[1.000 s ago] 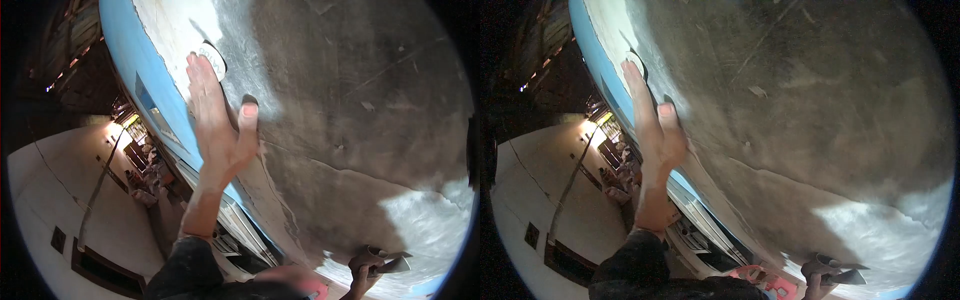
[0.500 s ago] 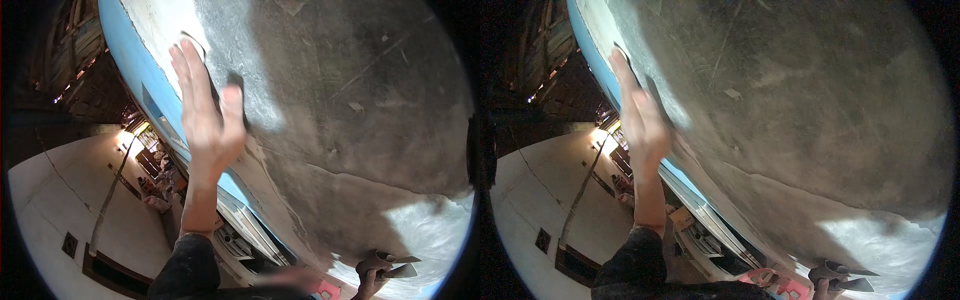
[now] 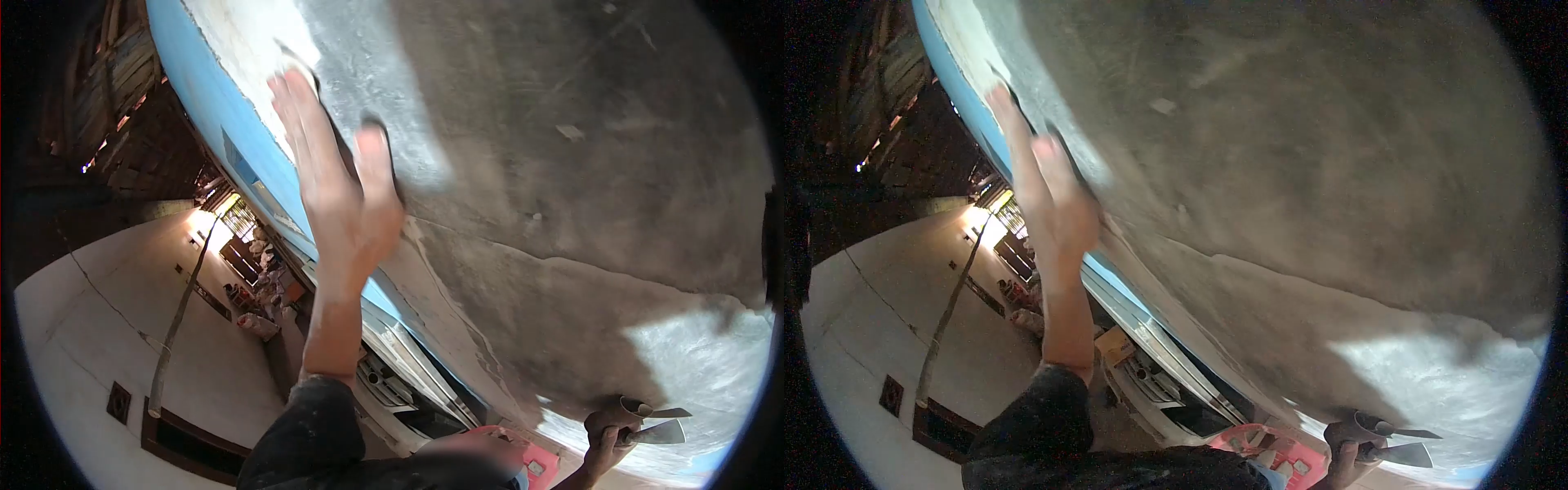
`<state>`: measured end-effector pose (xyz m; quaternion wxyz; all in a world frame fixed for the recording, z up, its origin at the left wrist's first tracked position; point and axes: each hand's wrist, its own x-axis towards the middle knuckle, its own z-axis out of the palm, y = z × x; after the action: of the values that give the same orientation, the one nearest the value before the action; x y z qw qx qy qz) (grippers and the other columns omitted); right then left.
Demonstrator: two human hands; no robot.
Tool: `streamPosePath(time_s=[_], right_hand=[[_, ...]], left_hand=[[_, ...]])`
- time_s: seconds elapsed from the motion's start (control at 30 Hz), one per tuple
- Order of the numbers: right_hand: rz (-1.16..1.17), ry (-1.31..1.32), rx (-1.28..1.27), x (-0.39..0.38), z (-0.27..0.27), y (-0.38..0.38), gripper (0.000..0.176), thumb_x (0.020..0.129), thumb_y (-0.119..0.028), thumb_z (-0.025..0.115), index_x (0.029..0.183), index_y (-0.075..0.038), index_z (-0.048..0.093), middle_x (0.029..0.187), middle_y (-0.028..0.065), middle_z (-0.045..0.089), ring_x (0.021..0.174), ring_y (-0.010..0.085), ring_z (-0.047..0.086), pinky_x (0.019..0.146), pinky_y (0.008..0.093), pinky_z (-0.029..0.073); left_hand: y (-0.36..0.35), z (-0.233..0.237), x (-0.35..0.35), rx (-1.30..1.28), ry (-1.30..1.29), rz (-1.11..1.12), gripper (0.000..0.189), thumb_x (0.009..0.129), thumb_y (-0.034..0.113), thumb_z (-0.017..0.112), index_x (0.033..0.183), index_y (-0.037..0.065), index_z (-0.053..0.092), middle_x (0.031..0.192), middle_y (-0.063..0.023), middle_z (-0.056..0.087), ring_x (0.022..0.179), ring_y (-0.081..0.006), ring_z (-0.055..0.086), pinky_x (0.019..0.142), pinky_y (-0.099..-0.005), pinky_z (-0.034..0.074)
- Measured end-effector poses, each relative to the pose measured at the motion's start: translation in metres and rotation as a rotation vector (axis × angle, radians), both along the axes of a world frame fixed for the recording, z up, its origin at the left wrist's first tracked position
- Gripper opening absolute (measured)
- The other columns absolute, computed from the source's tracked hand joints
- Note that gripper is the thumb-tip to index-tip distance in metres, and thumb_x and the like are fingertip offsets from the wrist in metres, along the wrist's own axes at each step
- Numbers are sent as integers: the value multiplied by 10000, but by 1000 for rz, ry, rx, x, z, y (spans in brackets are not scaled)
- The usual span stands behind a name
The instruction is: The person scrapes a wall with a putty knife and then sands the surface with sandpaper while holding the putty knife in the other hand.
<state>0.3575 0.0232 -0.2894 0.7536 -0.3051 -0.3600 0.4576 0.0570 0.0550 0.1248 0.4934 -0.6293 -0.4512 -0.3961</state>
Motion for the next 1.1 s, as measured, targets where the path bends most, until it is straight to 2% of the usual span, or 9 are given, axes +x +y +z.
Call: streamPosePath(time_s=[0.1, 0.27, 0.47, 0.63, 0.7, 0.8, 0.87, 1.0, 1.1], right_hand=[[97, -20, 23, -3, 22, -3, 549, 794, -450, 762, 1087, -69, 497, 828, -35, 471, 664, 40, 414, 558, 187, 311], [113, -7, -26, -5, 23, -6, 625, 769, -478, 778, 1118, -43, 494, 901, -14, 489, 740, 59, 455, 621, 202, 364], [112, -4, -79, 2, 10, -9, 692, 768, -471, 783, 1188, -15, 475, 1046, 15, 502, 933, 94, 486, 797, 238, 410], [-18, 79, 0, -14, 40, -5, 508, 782, -409, 786, 1013, -43, 520, 868, 33, 537, 670, 85, 485, 529, 227, 396], [-4, 83, 1, -13, 41, -6, 514, 778, -408, 788, 1016, -40, 519, 879, 35, 535, 672, 92, 487, 535, 237, 407], [52, 25, -73, -4, 13, -8, 670, 764, -441, 795, 1194, -33, 483, 1066, 25, 524, 941, 117, 516, 811, 257, 433], [82, 49, -96, -1, 11, -9, 681, 761, -438, 798, 1202, -32, 476, 1071, 30, 528, 947, 126, 522, 820, 268, 439], [193, 45, -154, 8, -1, -14, 703, 761, -422, 798, 1231, -27, 455, 1096, 44, 527, 970, 140, 522, 835, 286, 448], [146, 56, -132, 4, -2, -13, 710, 764, -411, 795, 1244, -24, 443, 1111, 52, 520, 984, 146, 518, 837, 295, 451]], left_hand=[[-9, -28, 2, -39, 4, 57, 668, 986, 242, 445, 1465, -118, 150, 1497, -376, 160, 1415, -489, 151, 1159, -500, 146], [-12, 19, 1, -1, 97, 62, 618, 991, 204, 434, 1450, -130, 190, 1486, -371, 204, 1402, -476, 216, 1152, -473, 208], [-18, -29, 8, -95, -38, 35, 648, 998, 244, 434, 1460, -122, 164, 1501, -370, 155, 1421, -464, 168, 1149, -525, 166], [-17, 12, 10, -18, 0, 140, 658, 986, 275, 453, 1459, -108, 204, 1495, -329, 242, 1413, -445, 222, 1143, -551, 155], [-17, 9, 10, -9, -7, 167, 664, 986, 283, 451, 1457, -112, 202, 1495, -334, 235, 1415, -446, 215, 1144, -553, 148], [-19, -15, 9, -52, -23, 197, 698, 992, 354, 406, 1450, -128, 196, 1498, -345, 211, 1425, -446, 179, 1149, -558, 110], [-21, -24, 6, -73, 48, 244, 715, 996, 391, 375, 1447, -135, 196, 1498, -351, 201, 1428, -448, 165, 1149, -561, 94], [-27, 33, 14, -119, 2, 286, 769, 998, 458, 341, 1445, -144, 173, 1492, -362, 200, 1431, -437, 166, 1159, -535, 85], [-22, 12, 11, -126, -20, 276, 790, 995, 464, 348, 1448, -148, 138, 1505, -361, 155, 1439, -429, 139, 1158, -533, 100]])
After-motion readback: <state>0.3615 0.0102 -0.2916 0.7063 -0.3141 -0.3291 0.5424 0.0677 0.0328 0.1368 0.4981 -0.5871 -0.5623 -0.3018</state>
